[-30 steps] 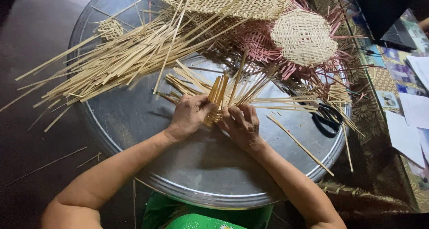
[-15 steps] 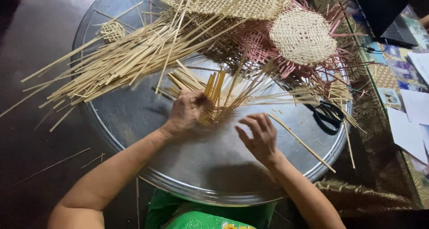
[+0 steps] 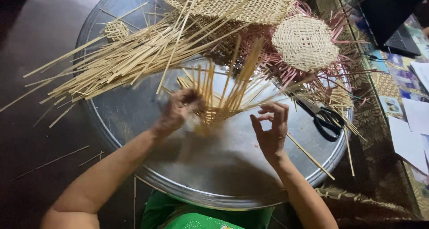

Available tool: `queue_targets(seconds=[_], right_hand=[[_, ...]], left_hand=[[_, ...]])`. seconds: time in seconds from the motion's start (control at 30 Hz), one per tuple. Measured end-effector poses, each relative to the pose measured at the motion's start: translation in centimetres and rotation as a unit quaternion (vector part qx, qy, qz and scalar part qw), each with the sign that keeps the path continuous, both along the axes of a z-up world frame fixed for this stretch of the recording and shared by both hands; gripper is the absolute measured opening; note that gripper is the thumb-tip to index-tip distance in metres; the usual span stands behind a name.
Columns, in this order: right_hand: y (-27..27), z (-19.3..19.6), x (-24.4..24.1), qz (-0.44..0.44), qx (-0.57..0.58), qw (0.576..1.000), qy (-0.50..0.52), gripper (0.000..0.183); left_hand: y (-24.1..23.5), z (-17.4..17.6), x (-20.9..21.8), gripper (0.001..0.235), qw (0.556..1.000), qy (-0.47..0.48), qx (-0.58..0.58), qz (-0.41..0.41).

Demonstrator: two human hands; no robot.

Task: The person weaves thin bamboo strips by hand into a small basket base on a round metal tray. They interlace the strips in a tight pattern, occasionally adjusting the bundle to maintain alignment.

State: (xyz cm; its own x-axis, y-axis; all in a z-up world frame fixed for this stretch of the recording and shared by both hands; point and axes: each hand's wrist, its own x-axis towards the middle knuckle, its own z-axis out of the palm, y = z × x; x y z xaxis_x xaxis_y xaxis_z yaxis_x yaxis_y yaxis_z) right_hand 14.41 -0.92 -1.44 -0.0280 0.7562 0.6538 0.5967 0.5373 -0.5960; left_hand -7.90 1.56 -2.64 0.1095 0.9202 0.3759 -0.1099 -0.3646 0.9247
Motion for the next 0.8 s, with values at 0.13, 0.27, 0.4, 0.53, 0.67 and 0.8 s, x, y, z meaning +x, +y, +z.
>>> queue_targets(seconds=[0.13, 0.27, 0.4, 0.53, 0.67, 0.8], right_hand=[[2.1, -2.7, 0.9, -0.003, -0.022, 0.998, -0.052, 0.03], [0.9, -0.2, -1.0, -0.002, -0.095, 0.994, -0.062, 0.027], [3.8, -5.7, 2.7, -0.05, -0.096, 0.994, -0.032, 0.026], [2.9, -3.6, 1.8, 0.001, -0.175, 0.973, 0.151, 0.042], [2.8, -3.4, 2.7, 0.094, -0.184, 0.961, 0.182, 0.044], [3.9, -6.6, 4.1, 0.158, -0.23, 0.915, 0.292, 0.04]], left_hand=[[0.6, -1.6, 1.0, 0.01, 0.997, 0.074, 0.028, 0.001], [0.4, -1.4, 1.9, 0.01, 0.99, 0.119, 0.076, 0.03], [-0.2, -2.2, 1.8, 0.017, 0.98, 0.148, 0.131, 0.031], [0.1, -2.2, 1.3, 0.02, 0.972, 0.172, 0.156, 0.022], [-0.3, -2.2, 0.9, 0.004, 0.956, 0.222, 0.19, 0.018], [0.2, -3.2, 1.1, 0.003, 0.957, 0.219, 0.191, 0.001]])
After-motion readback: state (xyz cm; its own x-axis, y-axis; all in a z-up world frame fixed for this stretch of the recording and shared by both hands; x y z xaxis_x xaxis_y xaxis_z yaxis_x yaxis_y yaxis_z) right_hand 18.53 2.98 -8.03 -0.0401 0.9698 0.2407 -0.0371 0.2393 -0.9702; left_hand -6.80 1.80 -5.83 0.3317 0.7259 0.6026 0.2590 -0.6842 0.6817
